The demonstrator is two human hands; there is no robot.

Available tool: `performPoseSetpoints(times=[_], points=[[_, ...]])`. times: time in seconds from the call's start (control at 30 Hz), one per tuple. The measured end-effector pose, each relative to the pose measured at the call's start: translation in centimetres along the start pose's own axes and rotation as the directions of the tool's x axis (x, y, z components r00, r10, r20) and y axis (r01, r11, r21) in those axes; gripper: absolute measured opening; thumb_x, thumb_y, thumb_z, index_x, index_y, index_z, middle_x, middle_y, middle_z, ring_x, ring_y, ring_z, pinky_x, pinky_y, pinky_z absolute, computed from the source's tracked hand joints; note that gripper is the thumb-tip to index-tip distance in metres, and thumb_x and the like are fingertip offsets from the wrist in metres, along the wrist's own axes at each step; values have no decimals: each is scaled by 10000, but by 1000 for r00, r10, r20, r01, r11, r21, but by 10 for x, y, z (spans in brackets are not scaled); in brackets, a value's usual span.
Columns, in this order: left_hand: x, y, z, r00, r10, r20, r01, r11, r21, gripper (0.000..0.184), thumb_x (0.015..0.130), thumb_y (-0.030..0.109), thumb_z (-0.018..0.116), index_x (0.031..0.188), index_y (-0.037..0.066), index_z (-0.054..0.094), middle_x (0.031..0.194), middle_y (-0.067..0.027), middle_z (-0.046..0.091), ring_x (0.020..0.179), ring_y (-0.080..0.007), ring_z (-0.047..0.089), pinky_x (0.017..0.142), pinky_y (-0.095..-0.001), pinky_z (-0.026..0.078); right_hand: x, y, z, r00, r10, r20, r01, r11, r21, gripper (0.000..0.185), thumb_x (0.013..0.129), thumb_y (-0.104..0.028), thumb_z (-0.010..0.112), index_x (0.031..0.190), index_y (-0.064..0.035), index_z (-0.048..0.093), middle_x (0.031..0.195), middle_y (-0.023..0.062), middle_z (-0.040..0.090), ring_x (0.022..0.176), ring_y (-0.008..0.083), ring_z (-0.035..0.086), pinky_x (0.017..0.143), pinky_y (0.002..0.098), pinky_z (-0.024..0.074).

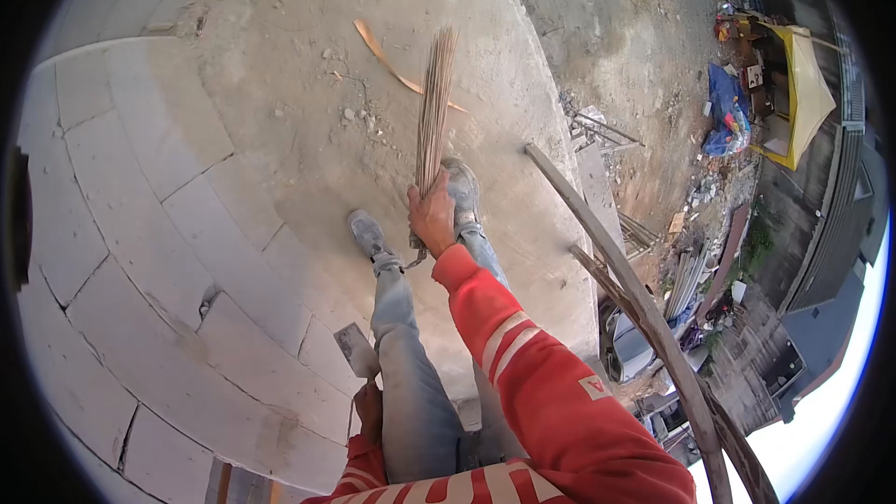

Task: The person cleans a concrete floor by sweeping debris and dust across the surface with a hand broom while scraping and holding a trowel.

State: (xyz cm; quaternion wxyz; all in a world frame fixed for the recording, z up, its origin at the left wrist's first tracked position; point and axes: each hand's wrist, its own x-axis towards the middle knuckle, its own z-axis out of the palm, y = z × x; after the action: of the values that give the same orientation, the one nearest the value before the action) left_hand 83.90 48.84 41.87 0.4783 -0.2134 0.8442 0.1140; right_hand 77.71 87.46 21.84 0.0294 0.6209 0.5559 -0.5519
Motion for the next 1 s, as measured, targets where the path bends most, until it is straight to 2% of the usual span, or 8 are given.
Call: performPoseSetpoints(times=[0.1, 0.2, 0.33, 0.47, 0.53, 0.73, 0.87, 1.0], points=[[-10, -10, 22, 999, -40, -24, 40, 999, -24, 426, 968, 274, 469, 738, -57, 605, 606, -105, 600, 553, -192, 533, 554, -403, 411, 41, 76, -4, 837, -330, -436, 215, 932, -292, 550, 915, -227, 616, 1293, 99, 385, 951, 359, 643, 896, 524, 644, 797, 535, 521], [-24, -11, 46, 997, -67, -41, 64, 995, -70, 430, 966, 278, 471, 745, -62, 613, 610, -111, 604, 555, -196, 539, 556, -404, 413, 87, 82, -4, 992, 122, -28, -122, 992, -20, 508, 922, -233, 629, 1231, 113, 421, 998, 302, 619, 764, 403, 695, 683, 455, 580], [-44, -2, 66, 994, -110, -22, 103, 974, -200, 406, 980, 257, 480, 751, -53, 608, 600, -99, 597, 543, -184, 536, 546, -396, 406, 95, 37, 16, 979, -159, 128, 192, 930, -312, 672, 901, -233, 657, 1356, 150, 345, 1187, 385, 551, 1102, 538, 568, 951, 510, 488], [-57, 9, 75, 988, -135, -80, 110, 959, -262, 381, 995, 230, 493, 724, -24, 575, 579, -74, 574, 496, -162, 514, 500, -366, 397, 56, 35, -17, 866, -439, 238, 495, 820, -289, 671, 911, -249, 608, 1421, 68, 309, 1036, 386, 621, 902, 555, 618, 813, 577, 500], [-56, 4, 83, 976, -213, -47, 163, 854, -494, 367, 999, 227, 495, 715, 1, 555, 567, -57, 556, 470, -153, 507, 470, -343, 398, 11, 4, -59, 868, -145, 475, 386, 800, -460, 638, 908, -249, 616, 1420, 5, 334, 1029, 348, 646, 872, 549, 626, 800, 597, 491], [-51, -5, 99, 982, -191, 15, 144, 688, -711, 331, 1017, 224, 492, 748, 37, 539, 578, -38, 544, 459, -137, 523, 446, -303, 421, 8, 40, -120, 552, 298, 779, 800, 76, -595, 494, 966, -367, 552, 1384, -153, 398, 912, 224, 693, 873, 438, 699, 785, 549, 531], [-54, -8, 104, 978, -204, 42, 165, 632, -757, 331, 1028, 219, 496, 763, 26, 541, 605, -37, 549, 485, -128, 532, 467, -298, 433, 132, 41, -99, 720, 123, 683, 693, -181, -698, 240, 984, -262, 506, 1150, -93, 472, 876, 184, 717, 880, 394, 712, 759, 516, 544], [-71, -36, 126, 970, -233, 68, 200, 606, -770, 333, 1031, 220, 493, 770, 20, 545, 601, -36, 545, 481, -124, 528, 469, -294, 435, 193, -44, -53, 796, -72, 601, 568, -253, -783, 325, 969, -362, 584, 1187, -144, 482, 922, 172, 730, 887, 391, 716, 761, 524, 553]])
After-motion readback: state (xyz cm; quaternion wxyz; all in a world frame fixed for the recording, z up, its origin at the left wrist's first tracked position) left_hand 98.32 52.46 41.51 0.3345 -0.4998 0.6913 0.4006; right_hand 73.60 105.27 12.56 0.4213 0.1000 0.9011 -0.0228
